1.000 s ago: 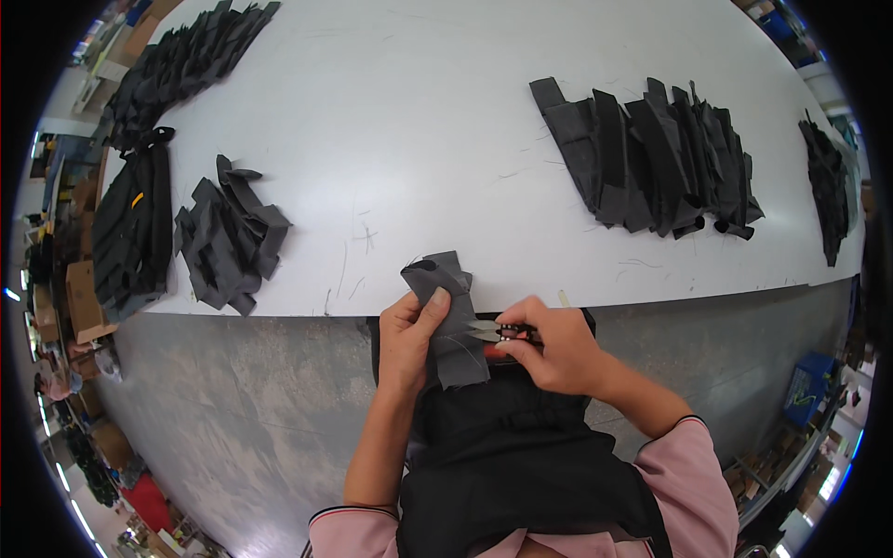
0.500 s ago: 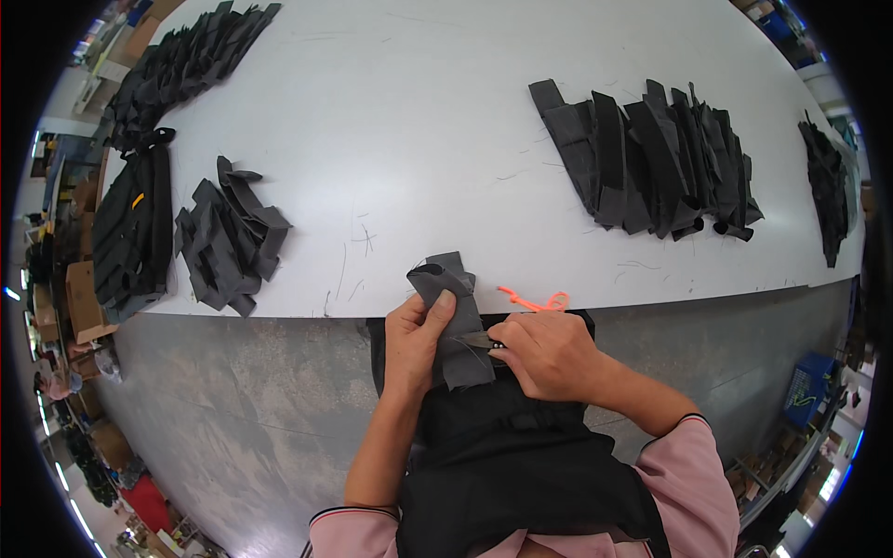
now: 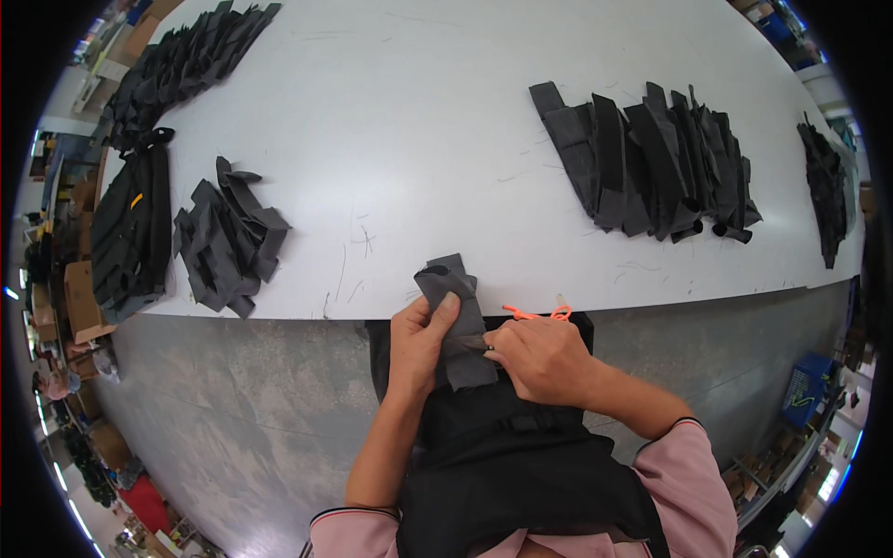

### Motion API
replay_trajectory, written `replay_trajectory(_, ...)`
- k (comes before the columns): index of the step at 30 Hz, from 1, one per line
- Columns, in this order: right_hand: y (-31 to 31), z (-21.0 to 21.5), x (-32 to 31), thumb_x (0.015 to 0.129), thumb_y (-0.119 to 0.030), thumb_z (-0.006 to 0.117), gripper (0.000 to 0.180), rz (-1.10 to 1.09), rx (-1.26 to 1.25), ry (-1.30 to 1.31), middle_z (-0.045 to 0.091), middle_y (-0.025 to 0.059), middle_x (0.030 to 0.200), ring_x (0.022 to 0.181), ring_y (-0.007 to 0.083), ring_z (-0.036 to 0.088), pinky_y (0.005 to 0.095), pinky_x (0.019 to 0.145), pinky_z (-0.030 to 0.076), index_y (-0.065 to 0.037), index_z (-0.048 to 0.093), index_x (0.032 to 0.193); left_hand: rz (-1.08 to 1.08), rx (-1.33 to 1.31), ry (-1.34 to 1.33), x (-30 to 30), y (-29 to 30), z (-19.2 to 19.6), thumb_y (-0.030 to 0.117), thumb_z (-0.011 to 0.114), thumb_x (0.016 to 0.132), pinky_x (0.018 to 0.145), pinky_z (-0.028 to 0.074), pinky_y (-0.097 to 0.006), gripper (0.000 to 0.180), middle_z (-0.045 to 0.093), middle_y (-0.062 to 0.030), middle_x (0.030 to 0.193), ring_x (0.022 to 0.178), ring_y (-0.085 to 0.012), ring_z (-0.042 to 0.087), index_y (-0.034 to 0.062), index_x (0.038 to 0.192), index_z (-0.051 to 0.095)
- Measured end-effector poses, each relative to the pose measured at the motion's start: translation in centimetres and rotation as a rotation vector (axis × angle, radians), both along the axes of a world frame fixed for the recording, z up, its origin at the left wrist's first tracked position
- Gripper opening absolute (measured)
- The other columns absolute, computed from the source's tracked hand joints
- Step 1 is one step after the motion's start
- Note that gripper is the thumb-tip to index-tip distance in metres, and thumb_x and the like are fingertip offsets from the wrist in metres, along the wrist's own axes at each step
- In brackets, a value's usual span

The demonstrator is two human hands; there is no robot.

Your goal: The recorder is inspecting and trimming small fabric pieces, likely for garment manufacturing.

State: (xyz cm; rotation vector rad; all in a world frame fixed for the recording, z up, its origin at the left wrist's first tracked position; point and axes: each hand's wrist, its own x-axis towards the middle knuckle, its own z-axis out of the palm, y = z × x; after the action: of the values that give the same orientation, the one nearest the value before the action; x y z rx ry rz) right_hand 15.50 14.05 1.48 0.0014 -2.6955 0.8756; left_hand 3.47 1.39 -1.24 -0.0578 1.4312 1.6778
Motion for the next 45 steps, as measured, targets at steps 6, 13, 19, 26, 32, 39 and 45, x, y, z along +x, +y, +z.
replay_trajectory(6, -0.4, 0.4, 1.8, 0.083, -0.005, 0.062, 0.02, -0.248, -0.671, -0.115, 0.06, 0.0071, 0.084, 0.071, 0.0149, 0.06, 0.0258, 0.063, 0.046, -0.001, 0.053, 0.102, -0.036, 0.028, 0.067, -0.1, 0.3, 0.2, 0.02, 0.064, 0.089, 0.07, 0.047, -0.023, 0.023, 0.065, -0.0023, 0.088, 0.077, -0.0071, 0.057, -0.0009, 0.098, 0.065)
replay_trajectory(13, 1.9, -1.9, 2.1, 0.089, -0.005, 0.056, 0.023, -0.402, -0.829, -0.097, 0.059, 0.0049, 0.078, 0.057, 0.0091, 0.05, 0.0245, 0.053, 0.04, -0.003, 0.051, 0.111, 0.087, 0.442, -0.396, -1.6, -1.0, -2.7, 0.037, 0.044, 0.097, 0.054, 0.034, -0.03, 0.029, 0.037, 0.0002, 0.065, 0.059, -0.0146, 0.039, 0.0094, 0.09, 0.05)
replay_trajectory(19, 12.2, -4.4, 2.3, 0.087, -0.008, 0.06, 0.014, -0.784, -0.153, 0.182, 0.056, 0.0124, 0.075, 0.063, 0.0231, 0.058, 0.0306, 0.058, 0.045, -0.001, 0.06, 0.099, -0.128, -0.119, 0.94, -10.6, -1.2, 3.4, 0.045, 0.041, 0.096, 0.062, 0.035, -0.025, 0.051, 0.051, -0.0028, 0.072, 0.068, -0.0109, 0.046, 0.0009, 0.073, 0.055)
replay_trajectory(26, 16.9, -3.6, -1.5, 0.078, -0.032, 0.071, 0.049, -1.092, -0.019, -0.232, 0.05, 0.0114, 0.104, 0.08, 0.0318, 0.063, 0.0405, 0.069, 0.051, -0.003, 0.051, 0.113, -0.287, -1.228, 1.48, -16.9, -6.0, 2.6, 0.038, 0.05, 0.092, 0.106, 0.02, -0.046, 0.033, 0.06, -0.0057, 0.106, 0.113, -0.0236, 0.05, 0.0096, 0.104, 0.06)
replay_trajectory(32, 18.3, -5.9, -0.9, 0.07, -0.032, 0.075, 0.059, -1.101, -0.226, -0.112, 0.051, 0.0087, 0.098, 0.08, 0.0253, 0.059, 0.0345, 0.072, 0.049, -0.004, 0.053, 0.117, 0.126, -0.294, 1.179, -10.0, -1.2, 0.4, 0.002, 0.054, 0.087, 0.098, 0.037, -0.034, 0.027, 0.059, -0.0127, 0.114, 0.109, -0.0228, 0.054, -0.0028, 0.114, 0.055)
replay_trajectory(39, 5.5, -2.7, -2.3, 0.072, -0.009, 0.075, 0.053, -0.514, -1.014, -0.008, 0.053, 0.0024, 0.095, 0.074, 0.0089, 0.052, 0.0217, 0.064, 0.045, -0.002, 0.053, 0.12, -0.154, 0.13, 0.052, -0.5, 7.2, 1.1, 0.018, 0.053, 0.092, 0.094, 0.043, -0.036, 0.061, 0.036, -0.012, 0.14, 0.122, -0.0233, 0.043, 0.0095, 0.144, 0.022)
replay_trajectory(45, 4.6, -2.0, -1.7, 0.073, -0.006, 0.072, 0.053, -0.503, -1.288, -0.19, 0.052, -0.0001, 0.09, 0.064, 0.0031, 0.047, 0.0181, 0.055, 0.04, -0.001, 0.052, 0.122, 0.096, -0.453, 1.404, -11.8, 2.6, 0.8, 0.002, 0.064, 0.073, 0.098, 0.035, -0.039, 0.073, 0.035, -0.0183, 0.14, 0.123, -0.0319, 0.041, 0.0016, 0.138, 0.031)
